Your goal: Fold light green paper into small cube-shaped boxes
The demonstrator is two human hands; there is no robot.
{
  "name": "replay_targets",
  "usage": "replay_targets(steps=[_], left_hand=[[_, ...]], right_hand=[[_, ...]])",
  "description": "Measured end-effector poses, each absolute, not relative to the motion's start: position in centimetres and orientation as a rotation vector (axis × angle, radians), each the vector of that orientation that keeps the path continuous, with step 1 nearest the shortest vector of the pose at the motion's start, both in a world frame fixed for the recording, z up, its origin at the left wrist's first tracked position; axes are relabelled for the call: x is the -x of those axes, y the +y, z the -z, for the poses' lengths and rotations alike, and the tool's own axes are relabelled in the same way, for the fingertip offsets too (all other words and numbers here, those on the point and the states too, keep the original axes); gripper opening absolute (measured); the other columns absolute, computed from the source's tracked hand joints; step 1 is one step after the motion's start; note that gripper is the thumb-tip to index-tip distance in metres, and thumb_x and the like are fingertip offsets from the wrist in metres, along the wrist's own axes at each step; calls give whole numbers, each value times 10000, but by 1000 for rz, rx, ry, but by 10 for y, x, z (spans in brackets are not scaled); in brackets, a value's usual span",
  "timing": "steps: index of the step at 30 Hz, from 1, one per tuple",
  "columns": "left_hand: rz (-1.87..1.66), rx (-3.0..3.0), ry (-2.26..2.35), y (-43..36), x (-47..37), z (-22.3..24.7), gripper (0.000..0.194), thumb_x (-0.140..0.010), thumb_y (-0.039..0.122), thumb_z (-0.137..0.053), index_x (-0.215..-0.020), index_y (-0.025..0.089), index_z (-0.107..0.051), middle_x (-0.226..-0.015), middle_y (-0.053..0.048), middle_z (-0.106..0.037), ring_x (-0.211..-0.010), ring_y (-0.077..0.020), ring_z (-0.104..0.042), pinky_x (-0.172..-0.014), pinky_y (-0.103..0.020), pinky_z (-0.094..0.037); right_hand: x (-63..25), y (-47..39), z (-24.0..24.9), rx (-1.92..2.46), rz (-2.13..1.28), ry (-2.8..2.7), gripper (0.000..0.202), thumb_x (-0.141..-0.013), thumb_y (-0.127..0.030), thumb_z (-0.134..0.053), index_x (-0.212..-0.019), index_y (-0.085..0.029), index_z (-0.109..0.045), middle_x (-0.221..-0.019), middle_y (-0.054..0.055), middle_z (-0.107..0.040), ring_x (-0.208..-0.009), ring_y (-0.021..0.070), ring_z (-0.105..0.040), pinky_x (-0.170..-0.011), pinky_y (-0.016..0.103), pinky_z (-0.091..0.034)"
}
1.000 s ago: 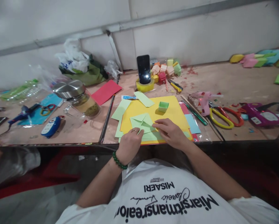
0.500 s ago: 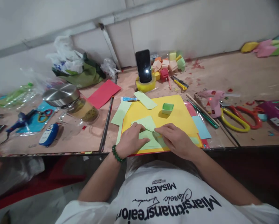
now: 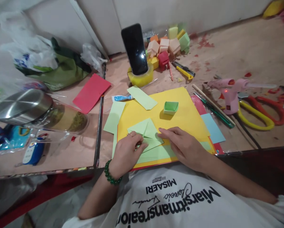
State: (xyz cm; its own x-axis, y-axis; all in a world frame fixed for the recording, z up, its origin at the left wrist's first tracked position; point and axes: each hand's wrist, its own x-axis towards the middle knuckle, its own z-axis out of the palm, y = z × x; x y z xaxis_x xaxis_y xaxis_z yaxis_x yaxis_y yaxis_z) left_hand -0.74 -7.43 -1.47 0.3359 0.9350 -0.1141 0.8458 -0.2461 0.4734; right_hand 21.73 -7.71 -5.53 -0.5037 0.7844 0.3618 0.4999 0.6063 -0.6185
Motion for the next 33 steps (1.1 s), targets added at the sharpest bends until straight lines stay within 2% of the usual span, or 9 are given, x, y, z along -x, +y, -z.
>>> replay_targets(steps=[10,13,17,21,25,33], left_hand=[[-225,-2160,1576,-74,6,14,205,-844,216,-592,-674,181,-483,-676,38,-496,-601,-111,-457,-564,-244,-314],[-227,-2175,1579,-75,6,15,205,-844,216,-593,-675,182,-481,-676,35,-501,-605,-115,-462,-563,-245,-311],[-232,-2187,1588,-75,6,16,196,-845,212,-591,-682,182,-486,-690,30,-510,-617,-117,-469,-568,-246,-318],[-255,-2188,1574,-76,6,17,191,-850,211,-582,-688,183,-485,-700,31,-513,-610,-111,-465,-563,-242,-323],[-270,-2215,1576,-77,5,17,200,-872,233,-553,-690,187,-483,-694,31,-509,-599,-110,-462,-559,-245,-323],[-281,-2222,1567,-77,5,18,208,-865,224,-555,-679,189,-468,-686,32,-504,-596,-112,-457,-552,-246,-317]], right_hand=[[-218,-78,58,1037,-473,-2265,483,-821,-6,-368,-1259,-160,-502,-1028,132,-627,-957,207,-623,-753,354,-586],[-216,-78,57,987,-388,-2276,454,-844,-19,-372,-1248,-161,-524,-1005,118,-663,-952,210,-617,-738,342,-587],[-216,-78,58,906,-336,-2338,451,-871,-27,-366,-1252,-188,-544,-1087,73,-702,-989,217,-606,-801,390,-579],[-216,-78,59,870,-207,-2412,359,-878,-32,-387,-1089,-170,-642,-1113,81,-706,-1007,219,-615,-830,407,-579],[-215,-79,58,827,-91,-2454,314,-892,-38,-388,-996,-139,-667,-1099,116,-705,-996,211,-631,-860,406,-578],[-215,-82,59,824,-24,-2486,354,-884,-39,-384,-1128,-143,-619,-1109,121,-694,-1033,222,-634,-860,414,-581]])
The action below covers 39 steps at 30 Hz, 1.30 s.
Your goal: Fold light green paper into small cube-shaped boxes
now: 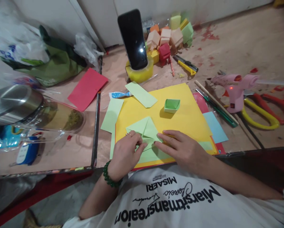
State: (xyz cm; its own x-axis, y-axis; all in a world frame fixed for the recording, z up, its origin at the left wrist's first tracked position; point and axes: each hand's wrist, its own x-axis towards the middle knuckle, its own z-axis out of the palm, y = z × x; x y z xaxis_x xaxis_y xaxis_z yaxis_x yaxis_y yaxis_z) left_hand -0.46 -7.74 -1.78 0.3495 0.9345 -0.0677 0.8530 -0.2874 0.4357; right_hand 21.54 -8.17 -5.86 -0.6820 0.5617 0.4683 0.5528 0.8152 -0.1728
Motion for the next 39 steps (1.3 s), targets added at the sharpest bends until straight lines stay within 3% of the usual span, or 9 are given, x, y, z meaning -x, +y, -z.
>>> replay_targets(steps=[6,12,22,35,39], left_hand=[[-260,-2210,1562,-77,6,17,218,-870,217,-537,-670,187,-454,-685,27,-495,-598,-115,-453,-557,-246,-314],[-276,-2194,1556,-77,6,18,221,-862,218,-548,-662,185,-461,-686,26,-509,-616,-116,-465,-568,-244,-324],[-293,-2215,1563,-77,6,19,229,-870,239,-545,-663,187,-463,-677,36,-501,-571,-100,-442,-552,-246,-318],[-255,-2188,1577,-76,5,17,223,-866,242,-540,-664,189,-462,-687,27,-512,-619,-113,-474,-571,-243,-340],[-273,-2158,1609,-78,5,19,127,-856,247,-565,-765,195,-492,-699,36,-519,-598,-106,-487,-569,-236,-379]], right_hand=[[-216,-82,55,769,46,-2490,274,-902,-82,-444,-1094,-157,-625,-1099,148,-688,-1062,240,-629,-869,414,-576],[-217,-82,56,816,-47,-2490,356,-897,-49,-404,-1177,-140,-604,-1124,133,-688,-1075,233,-624,-871,408,-582],[-218,-81,57,760,-41,-2498,306,-891,-47,-395,-1056,-65,-651,-1119,195,-684,-1092,247,-621,-918,433,-562],[-221,-81,57,726,-73,-2480,337,-882,-24,-351,-1044,-93,-639,-1107,176,-695,-1136,236,-607,-900,452,-578],[-222,-82,58,739,-159,-2447,332,-850,4,-375,-1031,-80,-640,-1110,190,-690,-1175,255,-584,-919,460,-568]])
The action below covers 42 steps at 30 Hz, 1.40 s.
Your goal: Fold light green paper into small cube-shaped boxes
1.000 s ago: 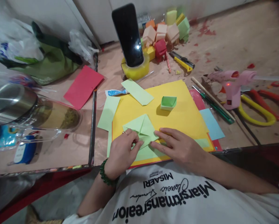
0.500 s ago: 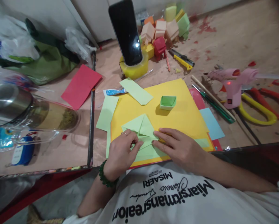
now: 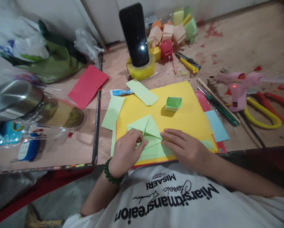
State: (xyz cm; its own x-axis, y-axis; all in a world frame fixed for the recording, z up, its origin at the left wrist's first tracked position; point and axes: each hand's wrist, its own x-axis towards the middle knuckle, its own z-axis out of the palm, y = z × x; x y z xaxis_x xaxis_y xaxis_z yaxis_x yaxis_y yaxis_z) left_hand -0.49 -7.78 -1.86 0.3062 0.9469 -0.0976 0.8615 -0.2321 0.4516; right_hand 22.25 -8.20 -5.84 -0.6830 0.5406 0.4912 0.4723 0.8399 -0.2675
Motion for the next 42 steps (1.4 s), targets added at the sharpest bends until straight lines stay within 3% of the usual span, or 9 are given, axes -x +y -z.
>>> replay_targets(steps=[5,8,15,18,21,27,30,36,42], left_hand=[[-451,-2517,1508,-87,11,27,171,-894,183,-513,-1062,212,-529,-948,-35,-550,-641,-113,-524,-572,-246,-438],[-397,-2915,1144,-94,16,30,303,-911,80,-421,-1165,209,-525,-898,-48,-569,-697,-154,-531,-603,-279,-463],[-284,-3069,1059,-111,23,24,285,-909,51,-395,-1154,108,-527,-965,-94,-637,-803,-201,-554,-673,-334,-475],[-350,-3060,1114,-118,26,26,271,-911,69,-387,-1123,101,-552,-1009,-101,-644,-848,-217,-543,-714,-350,-481],[-468,-2989,1172,-121,28,33,274,-897,83,-409,-1120,90,-568,-991,-111,-636,-847,-223,-519,-713,-350,-485],[-538,-2900,1239,-122,27,40,303,-883,77,-407,-1107,126,-605,-942,-101,-615,-809,-218,-489,-698,-349,-496],[-538,-2885,1254,-123,28,42,317,-874,76,-420,-1126,130,-605,-966,-106,-611,-826,-218,-493,-714,-352,-505],[-589,-2873,1275,-125,31,47,324,-864,71,-428,-1131,128,-601,-985,-114,-607,-841,-220,-501,-714,-356,-511],[-607,-2819,1281,-126,31,48,350,-863,55,-406,-1141,141,-601,-999,-118,-600,-865,-220,-508,-740,-366,-504]], right_hand=[[-221,-81,59,768,-87,-2441,343,-851,-2,-364,-990,-115,-656,-1085,145,-704,-1107,235,-619,-880,441,-590],[-219,-79,56,775,-23,-2438,330,-855,-3,-370,-919,-131,-667,-1062,123,-705,-1034,215,-638,-821,391,-605],[-218,-82,37,913,-76,-2541,272,-817,-42,-431,-871,-148,-676,-1005,118,-682,-909,229,-606,-623,326,-550],[-213,-84,32,1025,-176,-2534,162,-849,-206,-518,-828,-170,-674,-947,103,-668,-868,228,-581,-570,296,-488],[-201,-83,32,1202,-161,-2445,296,-883,-425,-547,-726,-191,-637,-842,73,-650,-797,202,-546,-548,271,-425],[-174,-74,35,1621,-58,-2403,425,-743,-610,-634,-737,-196,-536,-803,76,-578,-786,231,-511,-586,306,-399],[-172,-72,35,1696,-129,-2386,428,-705,-568,-675,-841,-198,-508,-850,68,-568,-819,246,-529,-599,316,-416],[-187,-76,42,1566,-249,-2338,244,-792,-347,-608,-931,-210,-460,-951,85,-574,-905,261,-547,-672,362,-472],[-196,-77,51,1428,-394,-2274,165,-823,-256,-530,-965,-208,-461,-977,101,-569,-944,269,-543,-790,425,-499]])
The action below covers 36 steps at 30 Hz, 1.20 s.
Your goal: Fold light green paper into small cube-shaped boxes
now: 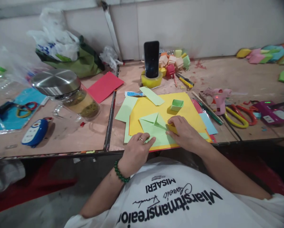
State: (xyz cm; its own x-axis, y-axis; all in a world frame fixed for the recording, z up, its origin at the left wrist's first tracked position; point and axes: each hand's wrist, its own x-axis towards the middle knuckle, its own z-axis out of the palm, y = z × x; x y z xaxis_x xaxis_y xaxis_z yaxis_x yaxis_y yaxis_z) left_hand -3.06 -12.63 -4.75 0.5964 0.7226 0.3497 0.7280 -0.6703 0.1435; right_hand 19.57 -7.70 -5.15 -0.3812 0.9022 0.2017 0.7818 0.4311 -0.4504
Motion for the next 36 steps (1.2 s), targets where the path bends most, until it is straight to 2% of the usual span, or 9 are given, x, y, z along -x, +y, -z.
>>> replay_targets(steps=[8,11,15,20,22,25,27,31,36], left_hand=[[589,2829,-1302,-128,34,49,389,-855,64,-413,-1185,141,-604,-1036,-127,-592,-890,-229,-498,-781,-384,-491],[568,2821,-1300,-128,33,48,390,-855,63,-410,-1184,138,-605,-1029,-127,-591,-885,-228,-492,-785,-381,-492],[535,2815,-1330,-128,32,48,403,-854,62,-401,-1193,146,-600,-1034,-131,-589,-897,-233,-495,-789,-393,-500],[651,2841,-1306,-131,38,50,370,-861,58,-411,-1164,140,-607,-1075,-128,-619,-957,-232,-526,-820,-396,-514],[716,2852,-1278,-132,40,49,342,-869,54,-413,-1129,140,-618,-1090,-118,-633,-970,-223,-540,-834,-385,-521],[710,2841,-1282,-133,40,46,323,-865,55,-427,-1110,127,-625,-1075,-122,-641,-958,-227,-549,-822,-387,-533],[664,2828,-1313,-133,38,43,329,-853,55,-437,-1111,119,-630,-1053,-136,-633,-941,-236,-548,-799,-402,-537],[665,2820,-1358,-134,38,43,347,-845,62,-437,-1105,146,-650,-1048,-140,-616,-945,-244,-543,-794,-430,-532],[682,2807,-1393,-134,41,46,359,-829,52,-447,-1086,170,-667,-1056,-129,-612,-953,-244,-539,-802,-433,-525]], right_hand=[[-203,-79,48,1275,-497,-2304,169,-833,-155,-443,-993,-212,-439,-1045,111,-561,-988,257,-512,-870,426,-466],[-199,-79,44,1320,-491,-2321,148,-855,-246,-471,-994,-205,-439,-1020,109,-560,-961,259,-515,-848,421,-463],[-191,-76,45,1499,-345,-2288,280,-800,-401,-569,-957,-200,-454,-957,109,-559,-903,286,-526,-761,421,-468],[-196,-72,46,1438,-418,-2307,182,-833,-290,-480,-988,-197,-456,-995,110,-567,-946,259,-544,-780,383,-468],[-192,-72,44,1482,-388,-2324,265,-844,-398,-493,-1004,-189,-467,-1001,118,-570,-947,272,-543,-779,393,-466],[-177,-73,40,1667,-204,-2351,578,-768,-657,-523,-1071,-165,-486,-1004,149,-579,-930,316,-533,-743,425,-457],[-168,-73,38,1745,-132,-2369,701,-737,-712,-519,-1151,-148,-474,-1043,171,-580,-950,333,-529,-736,432,-456],[-170,-73,37,1718,-181,-2417,778,-725,-648,-588,-1283,-132,-419,-1123,192,-575,-1008,355,-540,-754,456,-480],[-192,-75,43,1547,-243,-2437,694,-778,-482,-607,-1355,-182,-365,-1210,171,-569,-1084,349,-547,-804,481,-506]])
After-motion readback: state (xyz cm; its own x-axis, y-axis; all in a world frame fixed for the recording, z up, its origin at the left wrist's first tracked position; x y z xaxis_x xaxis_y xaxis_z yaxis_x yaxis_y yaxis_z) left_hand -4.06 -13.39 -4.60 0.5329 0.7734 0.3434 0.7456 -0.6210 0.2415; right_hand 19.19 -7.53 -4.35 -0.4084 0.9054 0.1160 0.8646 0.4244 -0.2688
